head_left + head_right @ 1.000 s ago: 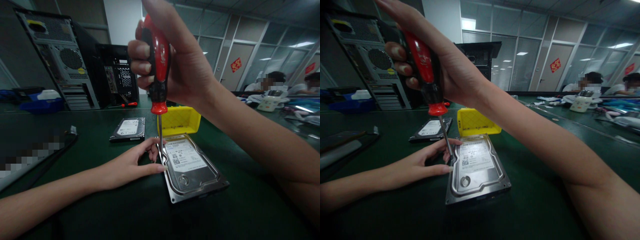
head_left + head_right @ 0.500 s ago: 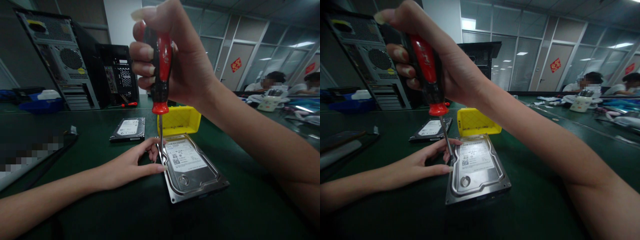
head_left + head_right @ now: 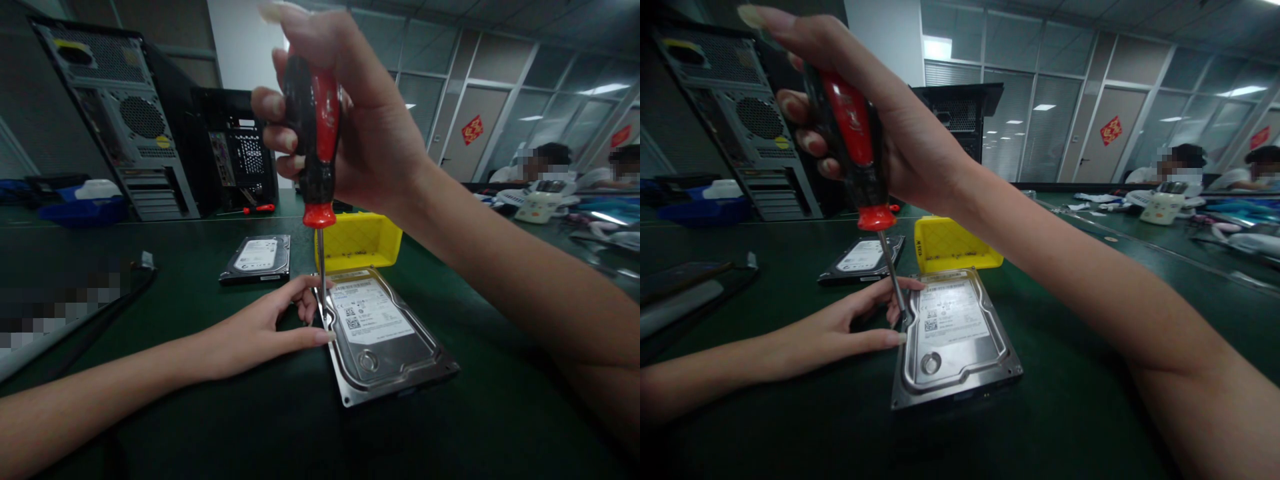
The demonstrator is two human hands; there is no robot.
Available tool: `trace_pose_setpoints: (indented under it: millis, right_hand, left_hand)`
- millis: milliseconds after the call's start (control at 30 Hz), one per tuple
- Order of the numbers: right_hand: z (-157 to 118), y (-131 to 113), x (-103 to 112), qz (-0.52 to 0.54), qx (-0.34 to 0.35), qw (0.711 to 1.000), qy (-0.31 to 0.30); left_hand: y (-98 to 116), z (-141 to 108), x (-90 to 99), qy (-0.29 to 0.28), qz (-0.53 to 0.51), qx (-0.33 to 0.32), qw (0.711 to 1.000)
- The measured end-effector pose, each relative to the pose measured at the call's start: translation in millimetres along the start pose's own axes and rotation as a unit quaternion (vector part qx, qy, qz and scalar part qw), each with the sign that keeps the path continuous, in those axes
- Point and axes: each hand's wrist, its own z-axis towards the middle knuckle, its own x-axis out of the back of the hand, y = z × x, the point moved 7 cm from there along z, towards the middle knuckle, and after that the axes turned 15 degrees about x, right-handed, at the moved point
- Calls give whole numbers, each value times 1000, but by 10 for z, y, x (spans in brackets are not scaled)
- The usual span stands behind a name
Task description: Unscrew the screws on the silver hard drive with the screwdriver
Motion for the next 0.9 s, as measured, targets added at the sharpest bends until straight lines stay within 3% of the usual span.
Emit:
trace_pose_setpoints:
  millis: [133,400,900]
  right_hand:
    - [-8,-21,4,-30,-2,1000,9]
    - [-30,-13,-109,-8,-33,999,-37]
    - [-15,7,-83,3,-29,1000,9]
  left_hand:
    - [1,10,4,0,-1,-11,1000]
    - [13,6,2,2,1,-9,1000]
    - [18,21,9,7,3,-15,1000]
